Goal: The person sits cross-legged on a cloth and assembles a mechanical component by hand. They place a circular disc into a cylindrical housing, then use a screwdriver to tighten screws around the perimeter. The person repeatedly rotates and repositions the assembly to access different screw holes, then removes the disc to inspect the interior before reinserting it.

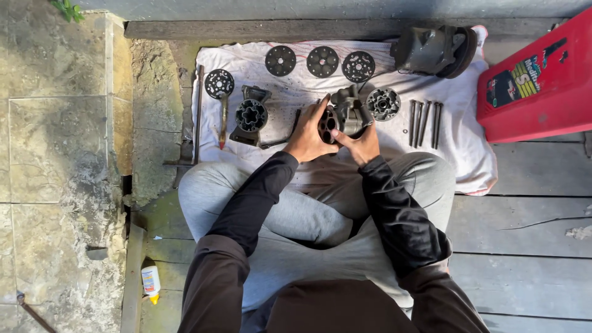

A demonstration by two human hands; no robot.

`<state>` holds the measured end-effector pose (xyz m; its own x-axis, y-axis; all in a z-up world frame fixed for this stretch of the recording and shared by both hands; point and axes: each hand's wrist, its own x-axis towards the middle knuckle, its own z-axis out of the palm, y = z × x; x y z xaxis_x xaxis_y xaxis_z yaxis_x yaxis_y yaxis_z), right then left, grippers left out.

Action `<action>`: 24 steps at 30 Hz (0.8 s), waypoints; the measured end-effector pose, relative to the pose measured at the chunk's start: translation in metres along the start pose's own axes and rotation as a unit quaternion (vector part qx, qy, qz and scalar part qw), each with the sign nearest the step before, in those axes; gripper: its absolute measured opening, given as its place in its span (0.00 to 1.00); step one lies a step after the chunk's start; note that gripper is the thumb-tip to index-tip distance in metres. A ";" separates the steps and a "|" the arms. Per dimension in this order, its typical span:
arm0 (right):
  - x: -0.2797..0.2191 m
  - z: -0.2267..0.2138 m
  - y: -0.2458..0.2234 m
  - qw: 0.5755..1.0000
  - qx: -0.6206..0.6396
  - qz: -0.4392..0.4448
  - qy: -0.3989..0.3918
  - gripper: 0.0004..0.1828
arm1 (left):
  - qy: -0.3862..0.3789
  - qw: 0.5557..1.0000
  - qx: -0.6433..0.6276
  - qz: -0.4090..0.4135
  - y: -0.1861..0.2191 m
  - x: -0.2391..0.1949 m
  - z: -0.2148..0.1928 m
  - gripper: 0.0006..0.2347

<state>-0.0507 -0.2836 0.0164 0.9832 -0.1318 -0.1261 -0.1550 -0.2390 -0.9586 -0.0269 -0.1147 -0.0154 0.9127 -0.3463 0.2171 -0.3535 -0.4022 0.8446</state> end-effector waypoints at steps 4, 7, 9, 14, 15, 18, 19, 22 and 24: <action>0.006 0.007 0.017 0.998 0.014 0.033 0.053 0.54 | -0.018 0.999 -0.035 0.009 0.000 0.002 -0.001 0.47; 0.009 0.011 0.027 0.994 0.028 0.056 0.091 0.50 | -0.035 0.998 -0.042 0.007 -0.009 0.004 0.002 0.48; 0.007 0.013 0.026 0.990 0.065 0.045 0.113 0.46 | -0.045 0.998 -0.050 -0.008 -0.009 0.004 0.000 0.48; 0.010 0.010 0.035 0.989 0.076 0.043 0.115 0.41 | -0.062 0.995 -0.075 -0.026 0.002 0.002 -0.012 0.56; 0.009 0.009 0.027 0.989 0.088 0.047 0.112 0.39 | -0.071 0.993 -0.086 -0.023 0.004 0.002 -0.014 0.59; 0.028 0.008 0.065 0.982 0.133 0.060 0.120 0.37 | -0.099 0.988 -0.094 -0.071 0.017 0.011 -0.046 0.64; 0.033 0.010 0.069 0.983 0.131 0.059 0.116 0.37 | -0.095 0.988 -0.094 -0.072 0.008 0.012 -0.054 0.64; 0.041 0.012 0.091 0.974 0.177 0.069 0.120 0.37 | -0.059 0.972 -0.180 -0.141 -0.033 0.011 -0.065 0.56; 0.048 0.015 0.111 0.967 0.210 0.083 0.118 0.36 | 0.031 0.975 -0.101 -0.194 -0.078 0.010 -0.059 0.31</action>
<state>-0.0190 -0.3023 -0.0998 0.8917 -0.3617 -0.2721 -0.2069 0.2090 -0.9558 0.0224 -0.0366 -0.0502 0.9825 -0.1473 -0.1145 0.0632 -0.3148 0.9470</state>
